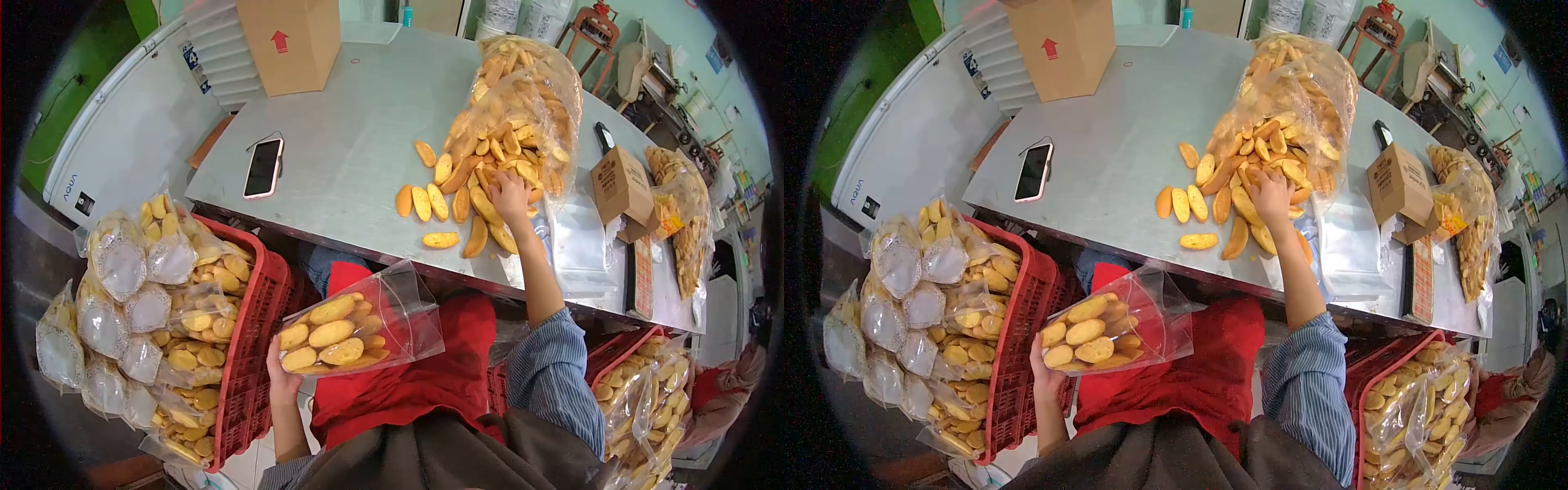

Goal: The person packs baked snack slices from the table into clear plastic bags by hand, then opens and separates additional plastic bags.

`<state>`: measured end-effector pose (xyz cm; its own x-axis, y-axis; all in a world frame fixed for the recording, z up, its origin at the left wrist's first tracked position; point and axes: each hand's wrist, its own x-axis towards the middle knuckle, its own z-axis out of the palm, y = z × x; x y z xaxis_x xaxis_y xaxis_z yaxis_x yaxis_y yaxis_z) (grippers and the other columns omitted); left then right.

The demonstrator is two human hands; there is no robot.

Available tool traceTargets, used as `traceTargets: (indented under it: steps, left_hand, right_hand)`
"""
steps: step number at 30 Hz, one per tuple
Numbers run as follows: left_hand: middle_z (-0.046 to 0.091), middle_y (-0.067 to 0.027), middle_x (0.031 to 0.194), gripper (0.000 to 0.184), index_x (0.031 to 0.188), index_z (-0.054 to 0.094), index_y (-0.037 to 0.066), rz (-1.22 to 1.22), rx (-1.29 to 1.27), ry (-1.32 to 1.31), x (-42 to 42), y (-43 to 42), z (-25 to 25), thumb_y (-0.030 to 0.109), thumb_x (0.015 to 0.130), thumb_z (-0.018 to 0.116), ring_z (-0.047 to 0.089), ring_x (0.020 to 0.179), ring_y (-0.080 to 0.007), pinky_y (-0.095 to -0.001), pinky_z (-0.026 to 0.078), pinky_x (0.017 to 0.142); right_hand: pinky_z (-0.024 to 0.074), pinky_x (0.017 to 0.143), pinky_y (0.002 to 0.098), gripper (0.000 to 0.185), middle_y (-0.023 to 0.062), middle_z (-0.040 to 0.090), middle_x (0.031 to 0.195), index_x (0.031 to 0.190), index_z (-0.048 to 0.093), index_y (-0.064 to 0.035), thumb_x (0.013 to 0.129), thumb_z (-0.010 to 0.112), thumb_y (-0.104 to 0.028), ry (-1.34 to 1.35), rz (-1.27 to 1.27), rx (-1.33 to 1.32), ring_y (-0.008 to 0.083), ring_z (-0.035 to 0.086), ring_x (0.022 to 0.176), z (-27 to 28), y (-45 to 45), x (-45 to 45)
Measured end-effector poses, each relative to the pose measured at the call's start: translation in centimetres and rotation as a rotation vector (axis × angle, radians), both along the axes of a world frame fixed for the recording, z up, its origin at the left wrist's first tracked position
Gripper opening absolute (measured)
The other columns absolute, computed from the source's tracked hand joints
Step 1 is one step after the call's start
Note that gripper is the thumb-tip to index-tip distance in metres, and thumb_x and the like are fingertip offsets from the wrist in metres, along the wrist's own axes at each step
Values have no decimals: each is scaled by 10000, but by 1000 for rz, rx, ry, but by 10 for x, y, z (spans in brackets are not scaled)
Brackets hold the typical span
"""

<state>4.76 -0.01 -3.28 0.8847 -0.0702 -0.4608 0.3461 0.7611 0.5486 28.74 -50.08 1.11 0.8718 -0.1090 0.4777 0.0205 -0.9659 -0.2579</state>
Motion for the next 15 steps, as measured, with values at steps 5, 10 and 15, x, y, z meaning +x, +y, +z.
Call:
traceTargets:
  steps: [5, 10, 15]
  left_hand:
    - [538, -132, 1212, 501, 1242, 467, 22, 10, 15, -1, 0, -2, 2, 403, 921, 413, 535, 1088, -258, -381, 422, 937]
    - [531, -129, 1223, 499, 1250, 461, 27, 4, 39, 0, 0, -2, 6, 399, 921, 413, 525, 1103, -256, -380, 412, 949]
    - [529, -135, 1223, 503, 1252, 460, 28, 29, -5, -21, -3, -5, 3, 403, 919, 418, 524, 1103, -259, -381, 410, 952]
  right_hand:
    - [433, 841, 406, 295, 164, 534, 1104, 1047, 623, -126, 758, 664, -170, -309, 32, 124, 355, 514, 1010, 21, -10, 5]
    - [436, 866, 414, 363, 213, 458, 1238, 1106, 615, -121, 752, 665, -182, 79, -86, -27, 382, 487, 1091, 28, -72, 15]
    - [434, 889, 417, 457, 212, 414, 1301, 1179, 579, -219, 735, 684, -201, 39, -36, -29, 402, 446, 1154, 26, -89, 11]
